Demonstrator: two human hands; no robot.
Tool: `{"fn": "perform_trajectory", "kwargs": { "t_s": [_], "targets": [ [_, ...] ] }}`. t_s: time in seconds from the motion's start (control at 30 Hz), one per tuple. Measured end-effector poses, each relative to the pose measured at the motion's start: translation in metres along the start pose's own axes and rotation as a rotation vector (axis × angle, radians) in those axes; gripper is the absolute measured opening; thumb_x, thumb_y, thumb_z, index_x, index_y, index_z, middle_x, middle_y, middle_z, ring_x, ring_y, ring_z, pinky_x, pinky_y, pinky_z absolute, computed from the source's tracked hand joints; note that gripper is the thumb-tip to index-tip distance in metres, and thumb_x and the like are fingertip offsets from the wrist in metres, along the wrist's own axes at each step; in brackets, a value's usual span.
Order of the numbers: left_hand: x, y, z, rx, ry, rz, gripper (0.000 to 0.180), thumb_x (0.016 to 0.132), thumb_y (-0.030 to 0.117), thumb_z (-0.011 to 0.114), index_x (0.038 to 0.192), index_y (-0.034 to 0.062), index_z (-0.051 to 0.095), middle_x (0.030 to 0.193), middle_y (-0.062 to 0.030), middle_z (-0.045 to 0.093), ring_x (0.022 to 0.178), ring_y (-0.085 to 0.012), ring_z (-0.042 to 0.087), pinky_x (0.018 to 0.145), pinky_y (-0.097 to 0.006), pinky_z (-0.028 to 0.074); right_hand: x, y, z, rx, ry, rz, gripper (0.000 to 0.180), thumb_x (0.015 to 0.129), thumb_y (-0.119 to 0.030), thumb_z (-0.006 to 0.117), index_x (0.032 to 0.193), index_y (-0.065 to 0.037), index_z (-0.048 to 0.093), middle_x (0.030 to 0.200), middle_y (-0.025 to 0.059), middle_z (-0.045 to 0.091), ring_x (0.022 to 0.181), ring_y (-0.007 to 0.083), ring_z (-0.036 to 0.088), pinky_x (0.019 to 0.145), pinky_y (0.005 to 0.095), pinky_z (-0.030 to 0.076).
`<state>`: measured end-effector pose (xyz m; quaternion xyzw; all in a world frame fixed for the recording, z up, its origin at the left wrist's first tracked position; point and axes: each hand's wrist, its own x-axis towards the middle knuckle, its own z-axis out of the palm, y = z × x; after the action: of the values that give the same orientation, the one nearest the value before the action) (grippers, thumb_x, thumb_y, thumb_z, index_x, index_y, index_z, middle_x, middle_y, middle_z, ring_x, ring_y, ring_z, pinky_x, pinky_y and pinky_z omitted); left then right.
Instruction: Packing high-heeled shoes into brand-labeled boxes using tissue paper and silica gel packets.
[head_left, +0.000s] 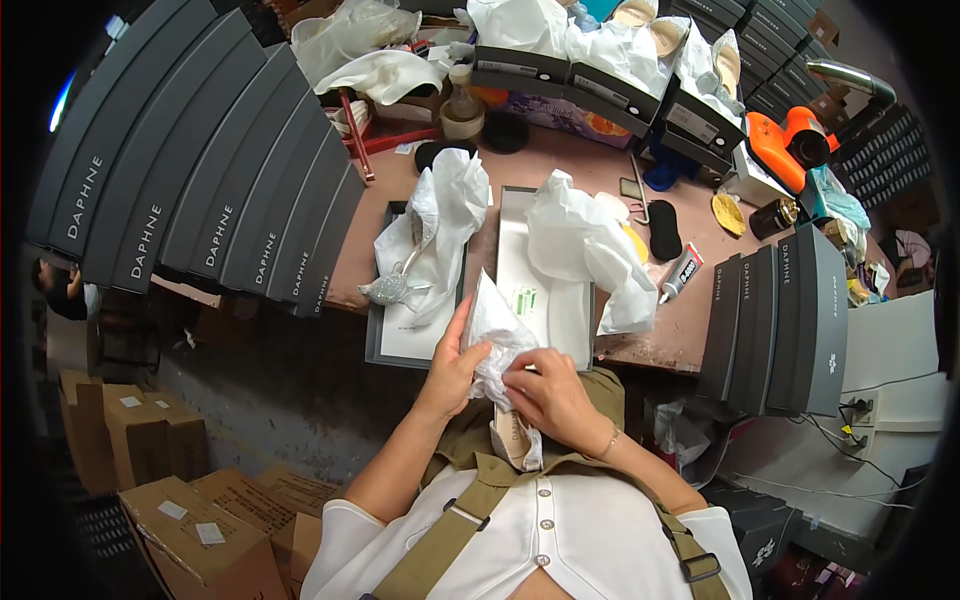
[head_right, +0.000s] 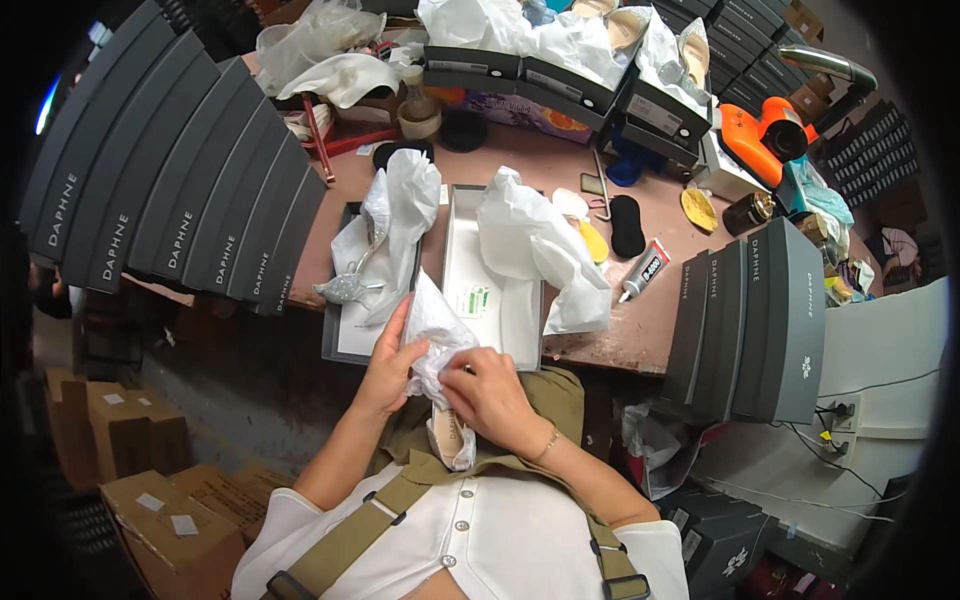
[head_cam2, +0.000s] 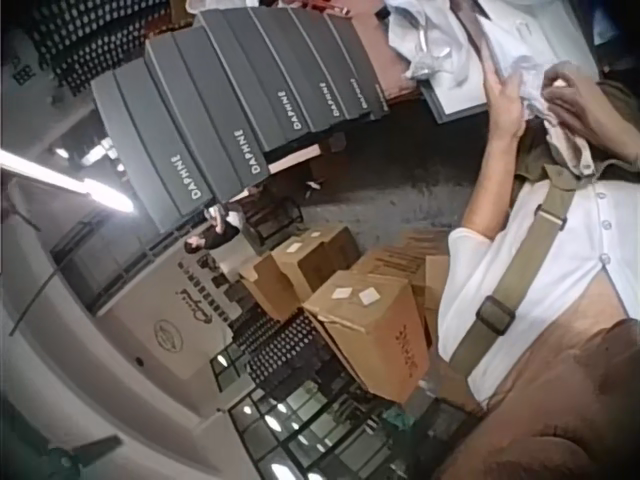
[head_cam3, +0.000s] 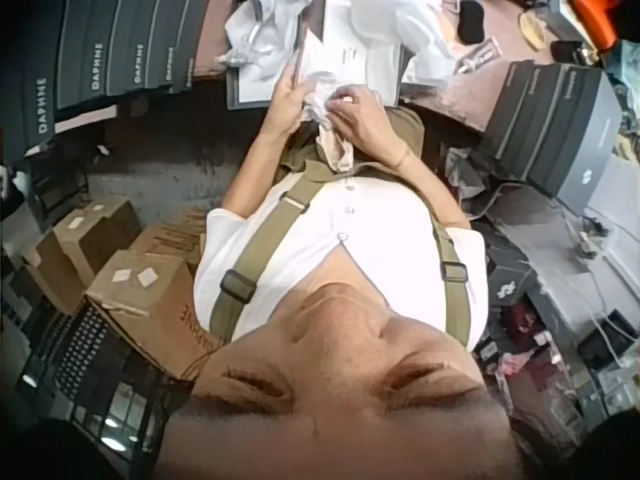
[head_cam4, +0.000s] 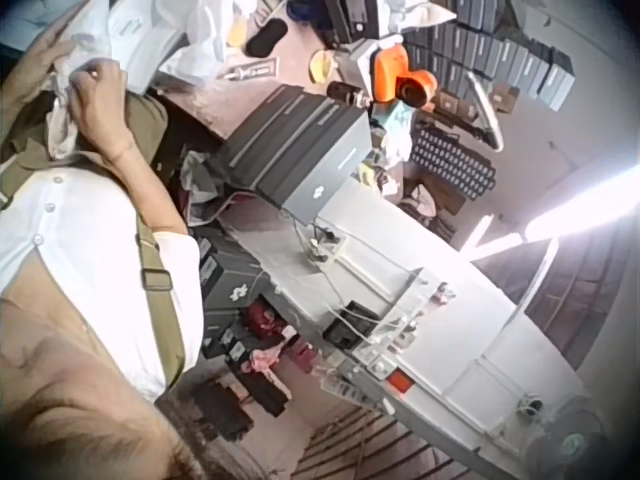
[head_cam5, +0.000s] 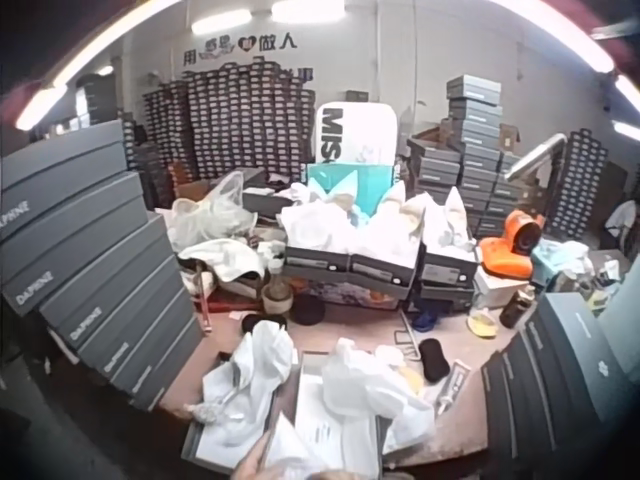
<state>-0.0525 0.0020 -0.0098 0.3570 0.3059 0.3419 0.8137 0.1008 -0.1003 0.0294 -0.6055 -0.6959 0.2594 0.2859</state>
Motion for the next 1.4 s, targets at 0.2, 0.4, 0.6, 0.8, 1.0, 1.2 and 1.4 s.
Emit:
{"fn": "perform_trajectory", "kwargs": {
  "t_s": [0.2,0.4,0.6,0.8,1.0,1.2,1.4],
  "targets": [
    [0.000,0.003,0.014,0.046,-0.020,0.046,0.066,0.089,-0.002,0.046,0.147,-0.0005,0.016,0.145,-0.0122,0.032,0.130,-0.0171,0.036,0.109,-0.031,0.028,0.034,0.024,0.009,0.117,0.329,0.030,0.064,0.071,-0.003,0.067,0.129,-0.001,0.042,0.121,0.0225,0.049,0.104,0.0392,0.053,0.087,0.0447,0.045],
    [0.001,-0.002,0.020,0.256,0.032,0.170,0.068,0.088,-0.002,0.048,0.147,0.0000,0.015,0.144,-0.0122,0.034,0.131,-0.0185,0.035,0.109,-0.030,0.027,0.050,0.034,0.026,-0.046,0.290,0.116,0.052,0.072,0.002,0.058,0.122,-0.001,0.045,0.102,0.0229,0.059,0.089,0.0400,0.060,0.075,0.0425,0.050],
    [-0.008,0.007,0.020,0.749,-0.001,0.282,0.073,0.084,-0.002,0.054,0.146,-0.0029,0.016,0.141,-0.0165,0.036,0.127,-0.0205,0.040,0.106,-0.031,0.031,0.038,0.026,0.011,0.131,0.335,0.020,0.058,0.073,0.001,0.056,0.129,-0.002,0.042,0.104,0.0218,0.057,0.088,0.0399,0.059,0.076,0.0435,0.049],
    [-0.003,-0.041,0.020,0.663,0.174,0.452,0.067,0.076,-0.010,0.045,0.141,-0.0058,0.030,0.139,-0.0196,0.042,0.127,-0.0256,0.043,0.106,-0.034,0.033,0.021,0.033,0.001,0.087,0.233,0.027,0.068,0.076,-0.002,0.057,0.140,-0.005,0.032,0.104,0.0207,0.053,0.085,0.0399,0.057,0.074,0.0436,0.049],
    [0.008,-0.037,0.030,0.319,0.140,0.323,0.062,0.079,-0.009,0.038,0.140,-0.0043,0.030,0.133,-0.0160,0.044,0.120,-0.0250,0.048,0.101,-0.034,0.040,0.016,0.031,-0.002,-0.011,0.253,0.049,0.075,0.074,-0.007,0.063,0.141,-0.008,0.031,0.098,0.0167,0.052,0.079,0.0372,0.058,0.067,0.0434,0.049],
    [0.013,-0.030,0.035,0.436,0.172,0.301,0.070,0.068,-0.014,0.040,0.137,-0.0064,0.036,0.131,-0.0146,0.048,0.119,-0.0211,0.048,0.102,-0.031,0.037,0.017,0.028,0.008,-0.016,0.289,0.097,0.073,0.072,-0.004,0.061,0.139,-0.007,0.034,0.096,0.0159,0.053,0.078,0.0367,0.058,0.066,0.0427,0.050],
    [0.013,-0.018,0.041,0.441,0.097,0.314,0.067,0.071,-0.011,0.045,0.137,-0.0029,0.040,0.129,-0.0155,0.053,0.117,-0.0177,0.051,0.097,-0.028,0.040,0.012,0.030,-0.001,0.038,0.292,0.059,0.069,0.072,0.002,0.056,0.138,-0.003,0.036,0.101,0.0207,0.052,0.082,0.0374,0.057,0.072,0.0417,0.049]
  ]
}}
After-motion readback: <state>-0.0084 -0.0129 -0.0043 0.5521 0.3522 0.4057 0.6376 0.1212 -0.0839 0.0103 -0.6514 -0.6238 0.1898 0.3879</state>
